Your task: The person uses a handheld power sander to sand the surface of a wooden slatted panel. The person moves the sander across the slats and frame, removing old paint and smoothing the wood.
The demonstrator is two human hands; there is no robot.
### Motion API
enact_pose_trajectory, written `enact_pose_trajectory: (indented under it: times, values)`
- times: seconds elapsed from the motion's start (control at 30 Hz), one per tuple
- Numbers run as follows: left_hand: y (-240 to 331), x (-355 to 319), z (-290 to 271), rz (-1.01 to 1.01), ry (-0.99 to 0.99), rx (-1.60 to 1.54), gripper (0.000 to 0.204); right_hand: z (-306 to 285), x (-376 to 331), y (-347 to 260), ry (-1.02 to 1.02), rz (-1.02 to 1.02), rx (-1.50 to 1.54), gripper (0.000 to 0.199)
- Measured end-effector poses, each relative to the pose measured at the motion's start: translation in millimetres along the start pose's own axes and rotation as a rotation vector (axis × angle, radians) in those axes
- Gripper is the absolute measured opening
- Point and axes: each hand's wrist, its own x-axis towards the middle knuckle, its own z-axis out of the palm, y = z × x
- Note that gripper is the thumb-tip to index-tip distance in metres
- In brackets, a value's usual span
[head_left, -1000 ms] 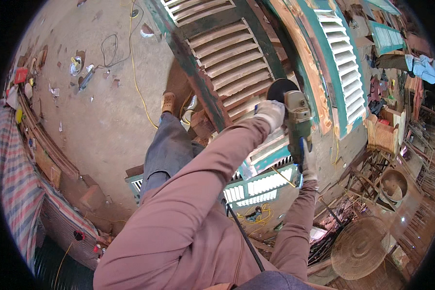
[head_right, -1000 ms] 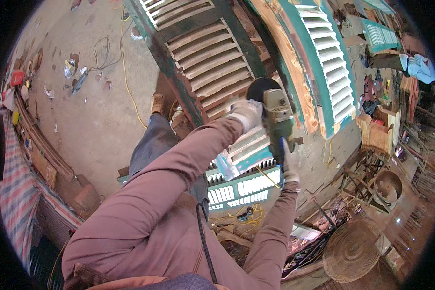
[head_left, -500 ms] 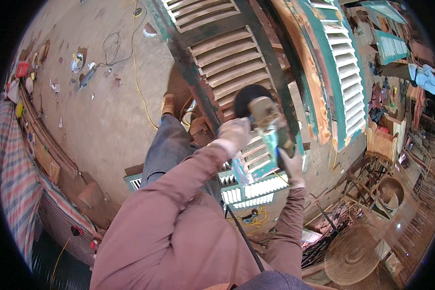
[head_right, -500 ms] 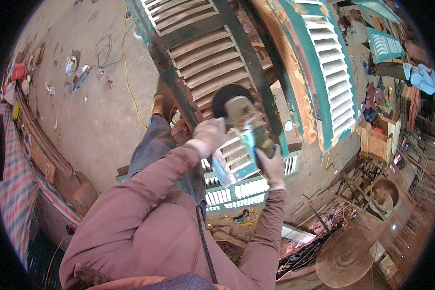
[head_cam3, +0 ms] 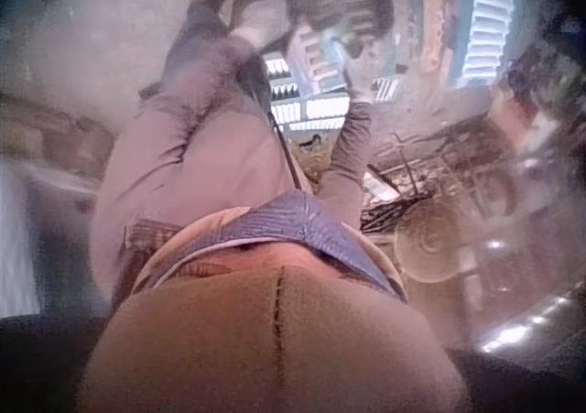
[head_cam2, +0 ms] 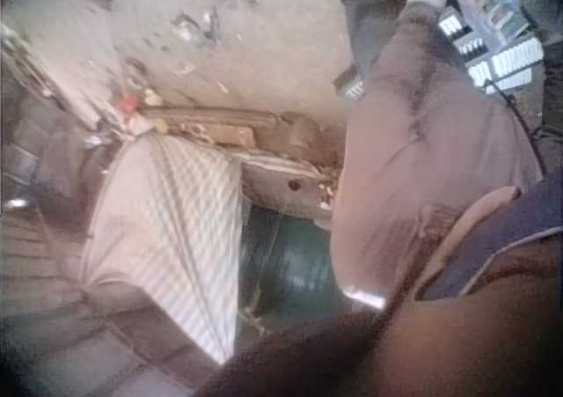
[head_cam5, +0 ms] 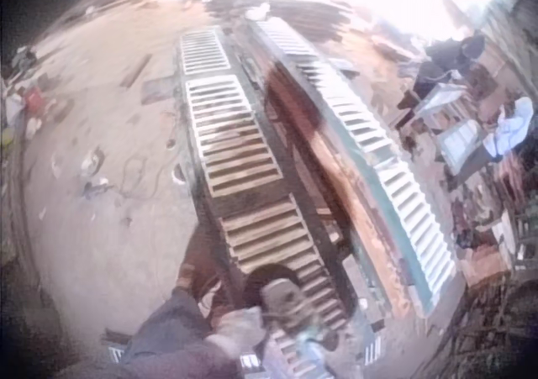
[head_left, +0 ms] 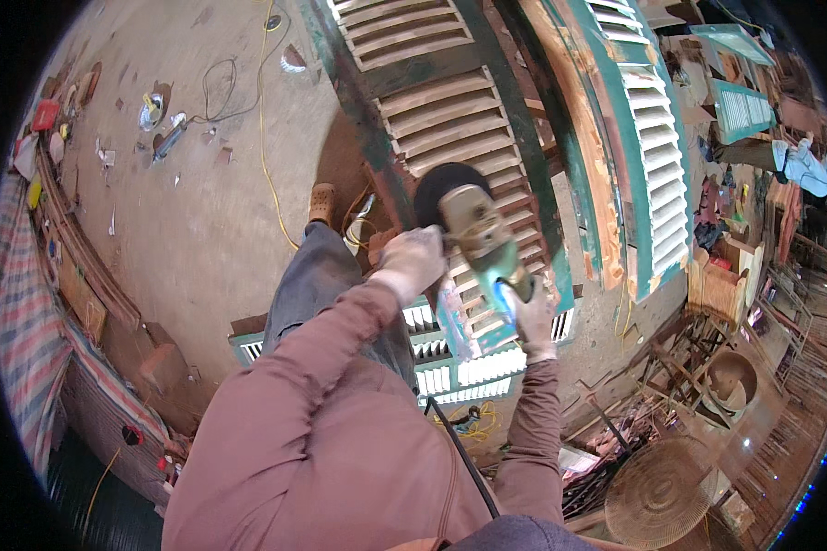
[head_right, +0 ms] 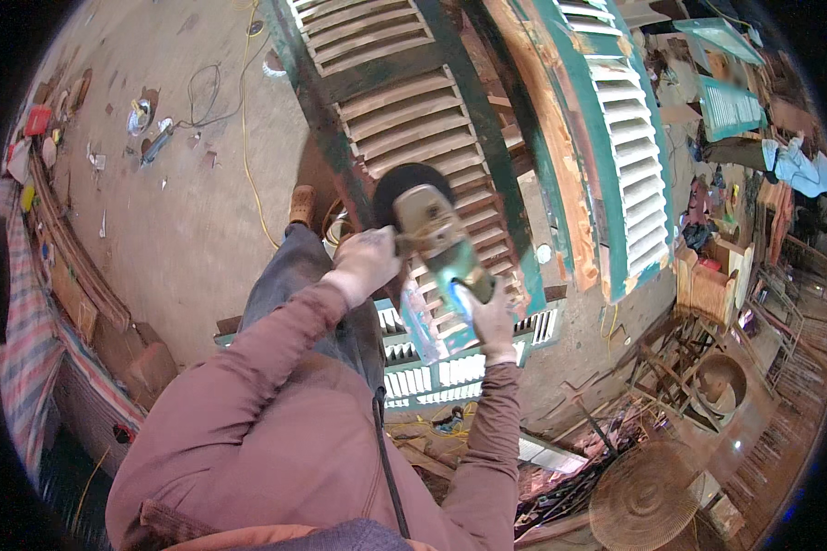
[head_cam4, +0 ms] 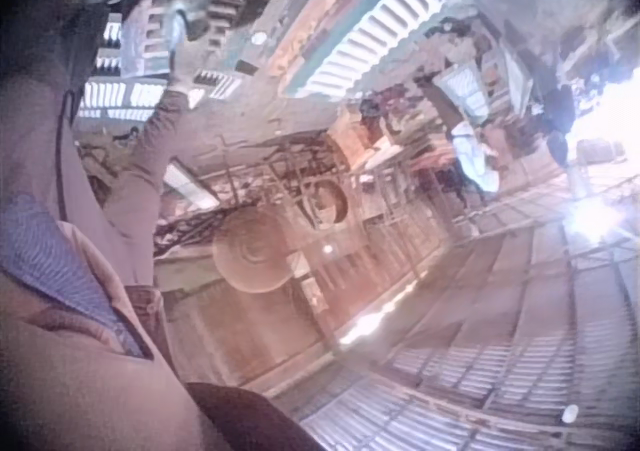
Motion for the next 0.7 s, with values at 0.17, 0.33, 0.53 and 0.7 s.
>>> enact_pose_trajectory:
  times: [0.17, 0.33, 0.53, 0.7]
  values:
    - [6.0, 5.5, -1.6, -0.009, -0.104, -0.026, 0.037, -15.3, 9.1, -13.9, -0.003, -0.022, -0.048, 0.066]
    - [79.1, 89.1, 21.2, 0.187, -0.121, 0.068, 0.026, -60.5, 50.5, 26.4, 0.038, 0.048, 0.359, 0.062]
    - [82.5, 94.5, -6.5, 0.211, -0.093, 0.083, 0.03, -49.9, 54.8, 19.4, 0.125, 0.013, 0.273, 0.069]
    - [-11.4, 12.9, -8.5, 0.095, -0.032, 0.006, 0.03, 0.4, 11.8, -16.6, -0.029, 0.026, 0.064, 0.073]
